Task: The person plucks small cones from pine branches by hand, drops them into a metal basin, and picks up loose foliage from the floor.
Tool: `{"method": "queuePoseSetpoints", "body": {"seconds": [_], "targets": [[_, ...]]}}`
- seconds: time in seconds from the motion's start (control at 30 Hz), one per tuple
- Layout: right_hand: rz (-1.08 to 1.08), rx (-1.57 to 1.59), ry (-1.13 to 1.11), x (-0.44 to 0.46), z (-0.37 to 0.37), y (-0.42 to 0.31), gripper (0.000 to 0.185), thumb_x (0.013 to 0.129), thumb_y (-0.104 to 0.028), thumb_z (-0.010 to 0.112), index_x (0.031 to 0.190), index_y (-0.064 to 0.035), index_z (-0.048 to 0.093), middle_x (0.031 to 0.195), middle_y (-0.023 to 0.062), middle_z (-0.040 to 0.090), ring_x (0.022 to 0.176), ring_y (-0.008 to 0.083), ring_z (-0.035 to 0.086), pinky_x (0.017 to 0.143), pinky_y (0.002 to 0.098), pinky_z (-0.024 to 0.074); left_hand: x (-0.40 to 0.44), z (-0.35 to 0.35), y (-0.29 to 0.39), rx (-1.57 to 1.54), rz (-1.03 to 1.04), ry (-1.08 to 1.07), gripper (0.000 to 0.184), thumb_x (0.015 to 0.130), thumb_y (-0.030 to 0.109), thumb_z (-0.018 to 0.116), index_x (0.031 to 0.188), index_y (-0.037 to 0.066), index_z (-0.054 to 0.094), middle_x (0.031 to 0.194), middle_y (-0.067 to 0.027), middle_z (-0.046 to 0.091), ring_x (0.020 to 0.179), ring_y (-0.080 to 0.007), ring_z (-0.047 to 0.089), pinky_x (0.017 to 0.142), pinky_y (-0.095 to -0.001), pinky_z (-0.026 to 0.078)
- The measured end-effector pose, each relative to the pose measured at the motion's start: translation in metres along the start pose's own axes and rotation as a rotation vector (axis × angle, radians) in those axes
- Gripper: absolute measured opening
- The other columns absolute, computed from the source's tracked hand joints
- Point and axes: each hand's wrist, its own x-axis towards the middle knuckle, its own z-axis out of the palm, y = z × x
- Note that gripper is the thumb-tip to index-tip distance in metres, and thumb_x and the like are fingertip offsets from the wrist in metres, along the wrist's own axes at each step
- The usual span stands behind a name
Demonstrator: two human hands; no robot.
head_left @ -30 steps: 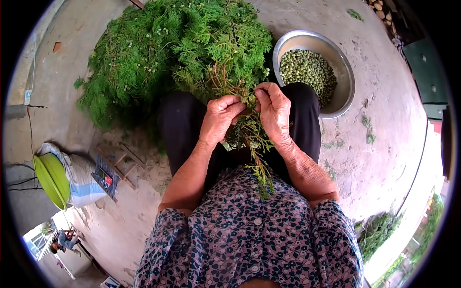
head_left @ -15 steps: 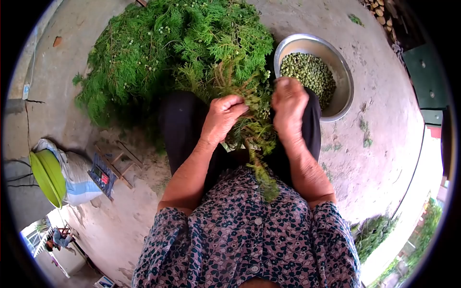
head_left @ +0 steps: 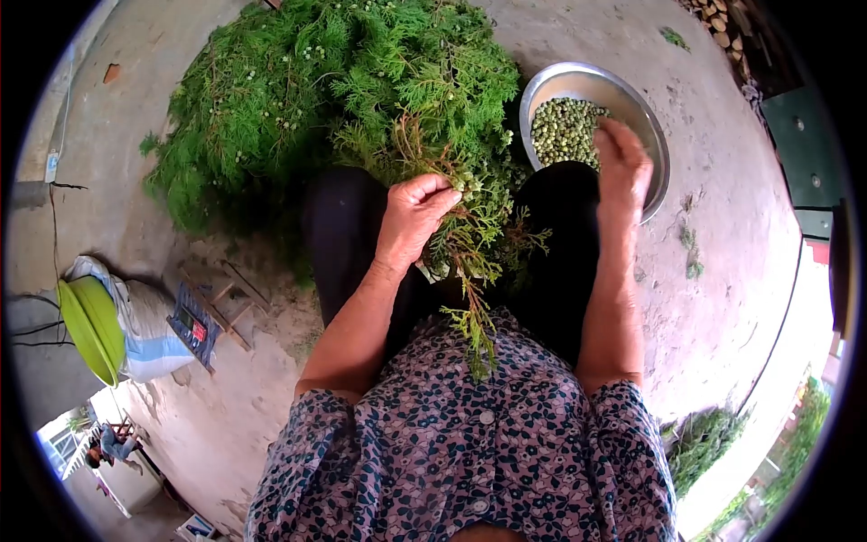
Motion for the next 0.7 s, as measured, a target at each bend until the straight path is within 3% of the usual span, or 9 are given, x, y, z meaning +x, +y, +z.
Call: {"method": "queuePoseSetpoints", "body": {"seconds": [0.07, 0.1, 0.17, 0.2, 0.27, 0.4, 0.47, 0.6, 0.7], "targets": [[0.128, -0.013, -0.344, -0.024, 0.017, -0.025, 0.012, 0.08, -0.008, 0.06, 0.09, -0.0043, 0.065, 0.085, 0.0072, 0.065, 0.076, 0.0124, 0.059, 0.069, 0.0247, 0.0472, 0.001, 0.004, 0.001, 0.018, 0.0, 0.0, 0.005, 0.077, 0.004, 0.063, 0.074, 0.0, 0.06, 0.058, 0.0053, 0.049, 0.05, -0.001, 0.038, 0.043, -0.0182, 0.031], [0.002, -0.033, -0.457, -0.035, 0.028, -0.029, 0.012, 0.08, -0.01, 0.06, 0.09, -0.004, 0.065, 0.084, 0.0078, 0.065, 0.075, 0.0125, 0.059, 0.067, 0.0248, 0.0476, 0.001, 0.006, 0.001, 0.061, 0.027, 0.009, 0.009, 0.076, 0.002, 0.063, 0.069, 0.003, 0.058, 0.056, 0.0064, 0.046, 0.046, -0.0006, 0.035, 0.04, -0.0177, 0.028], [-0.119, -0.043, -0.536, -0.051, 0.048, -0.023, 0.014, 0.079, -0.014, 0.063, 0.087, -0.0028, 0.065, 0.076, 0.0106, 0.065, 0.067, 0.0172, 0.061, 0.062, 0.0271, 0.0485, 0.002, 0.009, 0.001, 0.095, 0.045, 0.016, 0.013, 0.075, 0.0, 0.064, 0.066, 0.004, 0.056, 0.054, 0.0083, 0.042, 0.043, 0.0, 0.032, 0.038, -0.0173, 0.025], [-0.148, -0.06, -0.619, -0.053, 0.052, -0.022, 0.018, 0.082, -0.017, 0.061, 0.09, -0.0002, 0.063, 0.07, 0.0039, 0.063, 0.063, 0.0106, 0.056, 0.057, 0.0244, 0.0443, 0.002, 0.01, 0.002, 0.097, 0.045, 0.017, 0.013, 0.075, 0.0, 0.064, 0.066, 0.004, 0.056, 0.054, 0.0083, 0.042, 0.043, 0.0, 0.032, 0.038, -0.0173, 0.025], [-0.018, -0.109, -0.772, -0.053, 0.052, -0.029, 0.025, 0.082, -0.023, 0.061, 0.087, 0.0018, 0.062, 0.063, 0.0026, 0.057, 0.057, 0.0095, 0.053, 0.051, 0.0251, 0.041, 0.002, 0.01, 0.003, 0.166, 0.056, 0.002, 0.008, 0.075, 0.0, 0.064, 0.069, 0.004, 0.059, 0.054, 0.0086, 0.042, 0.045, 0.0003, 0.032, 0.039, -0.0176, 0.025], [0.135, -0.052, -0.831, -0.055, 0.055, -0.021, 0.027, 0.084, -0.025, 0.059, 0.082, 0.0017, 0.062, 0.058, 0.0002, 0.05, 0.053, 0.0081, 0.049, 0.048, 0.0237, 0.0388, 0.004, 0.006, -0.006, 0.19, 0.081, -0.019, 0.002, 0.075, 0.001, 0.063, 0.075, 0.003, 0.062, 0.055, 0.0084, 0.043, 0.048, 0.0004, 0.034, 0.04, -0.0178, 0.025], [0.486, 0.211, -0.812, -0.056, 0.054, -0.025, 0.025, 0.084, -0.024, 0.059, 0.08, 0.0003, 0.061, 0.059, -0.001, 0.05, 0.054, 0.0062, 0.048, 0.048, 0.0218, 0.0388, 0.004, 0.004, -0.002, 0.166, 0.051, -0.036, 0.002, 0.076, 0.002, 0.063, 0.075, 0.004, 0.062, 0.056, 0.008, 0.045, 0.048, 0.0003, 0.035, 0.041, -0.0175, 0.025], [0.664, 0.281, -0.752, -0.058, 0.057, -0.024, 0.023, 0.084, -0.024, 0.059, 0.082, -0.0012, 0.06, 0.063, -0.0011, 0.052, 0.054, 0.0068, 0.048, 0.049, 0.0215, 0.0394, 0.002, 0.004, 0.008, -0.046, -0.086, -0.077, 0.006, 0.075, 0.005, 0.063, 0.079, 0.0, 0.062, 0.062, 0.0043, 0.054, 0.054, -0.0013, 0.043, 0.047, -0.0174, 0.034], [0.794, 0.419, -0.736, -0.059, 0.058, -0.025, 0.025, 0.084, -0.025, 0.058, 0.086, -0.0003, 0.058, 0.067, 0.0008, 0.053, 0.055, 0.0083, 0.048, 0.05, 0.022, 0.0397, 0.006, 0.002, 0.003, -0.034, -0.111, -0.067, 0.007, 0.076, 0.005, 0.063, 0.082, 0.002, 0.063, 0.065, 0.0037, 0.056, 0.052, -0.0006, 0.043, 0.044, -0.016, 0.031]]}}
